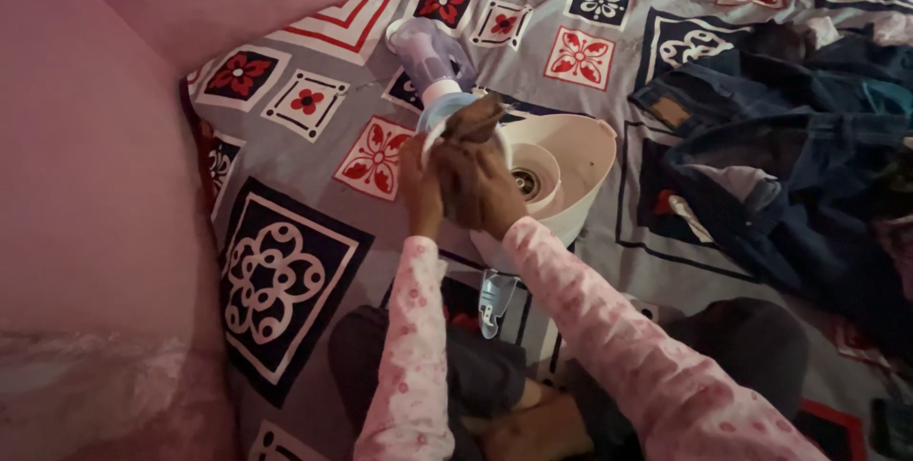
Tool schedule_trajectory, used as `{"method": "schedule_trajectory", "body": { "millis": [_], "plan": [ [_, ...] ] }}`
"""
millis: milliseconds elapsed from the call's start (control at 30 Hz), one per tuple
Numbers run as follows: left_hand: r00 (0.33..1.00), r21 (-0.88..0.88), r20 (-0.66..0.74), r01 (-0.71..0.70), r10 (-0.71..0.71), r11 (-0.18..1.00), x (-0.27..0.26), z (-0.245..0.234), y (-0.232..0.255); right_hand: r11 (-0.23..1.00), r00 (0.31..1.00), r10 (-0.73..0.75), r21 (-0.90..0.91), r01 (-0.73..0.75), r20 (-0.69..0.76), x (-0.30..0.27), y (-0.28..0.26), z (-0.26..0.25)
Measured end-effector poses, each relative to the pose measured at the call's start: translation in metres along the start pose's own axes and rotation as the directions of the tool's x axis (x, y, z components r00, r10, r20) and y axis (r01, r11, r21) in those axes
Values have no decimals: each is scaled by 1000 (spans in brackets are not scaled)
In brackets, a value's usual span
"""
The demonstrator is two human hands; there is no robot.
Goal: The person washes a dark-colored cloth by hand in a small portable washing machine placed on a bed. They repeatedly submerge, agitate, and wring the cloth, then place it into the machine's lid compartment.
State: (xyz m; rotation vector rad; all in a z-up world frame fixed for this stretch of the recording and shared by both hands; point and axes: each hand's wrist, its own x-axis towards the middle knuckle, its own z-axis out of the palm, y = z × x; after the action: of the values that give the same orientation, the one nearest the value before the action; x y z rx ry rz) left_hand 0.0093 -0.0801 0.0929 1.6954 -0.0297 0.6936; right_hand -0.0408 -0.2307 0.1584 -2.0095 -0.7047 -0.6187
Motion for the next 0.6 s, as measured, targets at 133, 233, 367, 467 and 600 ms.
{"method": "schedule_trajectory", "body": {
  "millis": [133,233,367,467,600],
  "plan": [
    [992,-229,117,-7,34,973,-7,25,29,904,973,-196,-407,130,-124,21,-9,-27],
    [991,-177,103,-66,85,982,-13,47,54,810,916,-185,-583,-63,-356,26,-17,-35],
    [992,-120,104,-62,75,991,-17,71,80,486,991,-117,-874,-2,-68,31,7,-57],
    [988,-59,86,-126,131,990,-19,83,80,834,918,108,-468,-293,-382,32,42,-48],
    [996,-74,-11,88,-89,993,-19,97,53,859,791,503,305,-412,-347,34,128,-48]
  ]
}}
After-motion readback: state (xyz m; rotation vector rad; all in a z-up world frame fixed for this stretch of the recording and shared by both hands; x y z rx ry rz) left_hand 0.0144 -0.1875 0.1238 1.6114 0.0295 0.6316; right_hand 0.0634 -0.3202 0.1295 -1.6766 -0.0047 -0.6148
